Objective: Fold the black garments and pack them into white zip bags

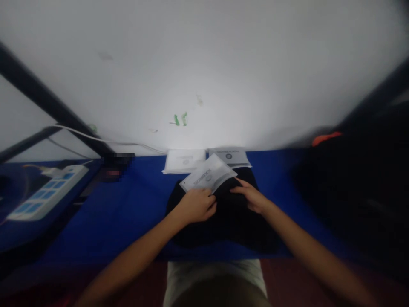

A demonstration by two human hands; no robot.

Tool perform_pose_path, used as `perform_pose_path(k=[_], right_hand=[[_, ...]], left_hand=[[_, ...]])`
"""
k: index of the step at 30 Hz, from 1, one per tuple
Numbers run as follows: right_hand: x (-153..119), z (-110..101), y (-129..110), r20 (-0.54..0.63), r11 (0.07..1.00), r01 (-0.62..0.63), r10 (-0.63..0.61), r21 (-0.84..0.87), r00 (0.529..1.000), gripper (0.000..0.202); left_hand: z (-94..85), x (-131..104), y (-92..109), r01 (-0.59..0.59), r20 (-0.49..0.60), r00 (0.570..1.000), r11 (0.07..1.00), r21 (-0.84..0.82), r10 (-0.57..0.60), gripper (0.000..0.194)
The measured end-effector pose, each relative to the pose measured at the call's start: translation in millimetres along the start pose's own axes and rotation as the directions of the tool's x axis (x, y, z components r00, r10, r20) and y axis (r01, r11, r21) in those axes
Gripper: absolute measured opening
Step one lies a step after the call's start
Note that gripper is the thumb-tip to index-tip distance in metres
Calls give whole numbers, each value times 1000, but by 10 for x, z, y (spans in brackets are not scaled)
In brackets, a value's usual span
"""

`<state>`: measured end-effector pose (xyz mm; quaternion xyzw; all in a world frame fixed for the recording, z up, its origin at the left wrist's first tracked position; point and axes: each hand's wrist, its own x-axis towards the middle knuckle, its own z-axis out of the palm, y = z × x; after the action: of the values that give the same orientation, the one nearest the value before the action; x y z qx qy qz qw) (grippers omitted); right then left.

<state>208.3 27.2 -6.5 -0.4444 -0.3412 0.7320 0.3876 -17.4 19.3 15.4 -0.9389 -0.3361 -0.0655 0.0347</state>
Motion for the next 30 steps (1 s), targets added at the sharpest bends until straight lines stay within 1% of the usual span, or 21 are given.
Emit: perform_pose_path(k=[2, 4, 5, 7, 9, 12, 14, 16, 19, 21, 24, 30], right_hand=[[8, -25, -14, -75, 998, -59, 59, 4, 995, 34], [13, -41, -38, -152, 991, -128, 121, -39, 981, 32], [17, -43, -52, -168, 986, -152, 139, -68, 976, 33], [35, -33, -79, -145, 976, -182, 165, -119, 976, 36], [64, -8, -97, -87, 969, -189, 177, -159, 980, 38], [116, 49, -101, 17, 967, -154, 160, -204, 987, 34], [145, 98, -91, 57, 977, -118, 130, -179, 990, 29], [165, 151, -80, 31, 991, -78, 82, -108, 996, 27], [189, 233, -73, -69, 1000, -13, 13, -9, 998, 26], [206, 284, -71, -113, 999, 26, -22, 38, 993, 23], [238, 348, -58, -128, 995, 60, -49, 78, 991, 19], [263, 399, -22, -143, 982, 137, -119, 130, 983, 13]], left_hand=[[1, 0, -7, -29, -26, 999, 1000, -2, 29, 27], [13, 7, -6, -61, -73, 995, 998, 0, 61, 28], [21, 10, -3, -70, -94, 993, 998, 4, 70, 29], [30, 12, 6, -81, -120, 989, 997, 13, 82, 28], [21, 1, 19, -89, -111, 990, 996, 13, 90, 22], [-21, -41, 41, -86, -47, 995, 996, -6, 86, 12], [-50, -82, 53, -65, -10, 998, 998, -22, 65, 10], [-65, -124, 58, -37, 11, 999, 999, -34, 37, 11], [-64, -171, 46, 11, 43, 999, 1000, -18, -11, 14], [-62, -189, 33, 31, 65, 997, 999, 11, -31, 14], [-80, -204, 23, 27, 74, 997, 999, 31, -29, 13], [-143, -228, 50, 17, 48, 999, 1000, -1, -17, 14]])
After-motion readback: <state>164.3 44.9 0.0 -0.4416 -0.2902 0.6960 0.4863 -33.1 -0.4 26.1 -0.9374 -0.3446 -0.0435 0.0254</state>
